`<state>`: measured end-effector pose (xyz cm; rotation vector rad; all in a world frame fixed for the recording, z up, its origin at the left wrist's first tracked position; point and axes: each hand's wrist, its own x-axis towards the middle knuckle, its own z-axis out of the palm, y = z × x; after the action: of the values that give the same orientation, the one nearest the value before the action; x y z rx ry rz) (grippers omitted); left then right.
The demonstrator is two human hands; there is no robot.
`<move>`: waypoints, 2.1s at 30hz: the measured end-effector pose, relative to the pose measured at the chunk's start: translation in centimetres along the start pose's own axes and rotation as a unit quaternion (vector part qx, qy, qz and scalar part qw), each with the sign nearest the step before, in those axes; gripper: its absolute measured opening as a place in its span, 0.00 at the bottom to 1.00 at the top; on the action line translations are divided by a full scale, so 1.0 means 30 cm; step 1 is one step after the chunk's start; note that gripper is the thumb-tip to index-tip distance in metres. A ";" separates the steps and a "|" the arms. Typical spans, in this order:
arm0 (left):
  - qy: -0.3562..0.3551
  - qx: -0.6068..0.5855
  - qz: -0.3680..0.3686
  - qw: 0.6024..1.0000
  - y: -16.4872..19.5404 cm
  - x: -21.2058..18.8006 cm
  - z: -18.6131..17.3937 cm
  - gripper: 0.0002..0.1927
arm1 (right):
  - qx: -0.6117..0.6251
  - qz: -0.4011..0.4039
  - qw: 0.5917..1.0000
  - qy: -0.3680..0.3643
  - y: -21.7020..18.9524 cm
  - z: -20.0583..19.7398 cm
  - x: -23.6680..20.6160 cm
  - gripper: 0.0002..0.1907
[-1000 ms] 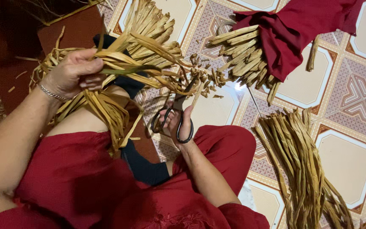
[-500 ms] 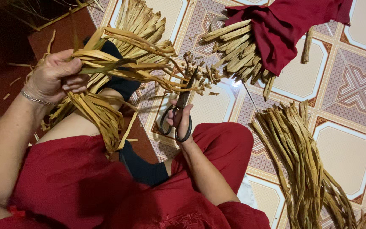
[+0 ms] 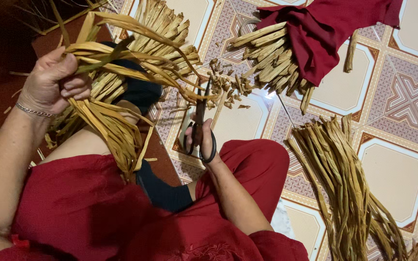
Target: The person sits on the tiled floor and uses scissors to trim the end tips off bundles of dried leaves, working one bundle at a time. They hold a bundle in one hand, snip off the tip ends, drop the cut pieces aside, and set the trimmed bundle with other finished bundles.
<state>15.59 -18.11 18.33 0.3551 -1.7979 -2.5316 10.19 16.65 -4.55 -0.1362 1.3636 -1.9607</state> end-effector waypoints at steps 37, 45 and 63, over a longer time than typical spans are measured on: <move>0.018 0.006 0.014 1.000 0.041 -0.004 -0.016 0.17 | -0.042 -0.105 0.994 0.011 -0.014 0.060 -0.046 0.42; 0.002 0.005 0.014 1.000 0.046 -0.010 -0.028 0.17 | 0.020 -0.037 0.998 -0.040 0.047 0.120 -0.116 0.39; -0.031 -0.029 -0.004 0.999 0.032 -0.012 -0.063 0.16 | -0.003 -0.032 0.999 0.011 0.017 0.088 -0.072 0.33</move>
<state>16.20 -20.14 18.68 0.2874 -1.7416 -2.6227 13.26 15.84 -3.19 -0.1635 1.3956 -2.0157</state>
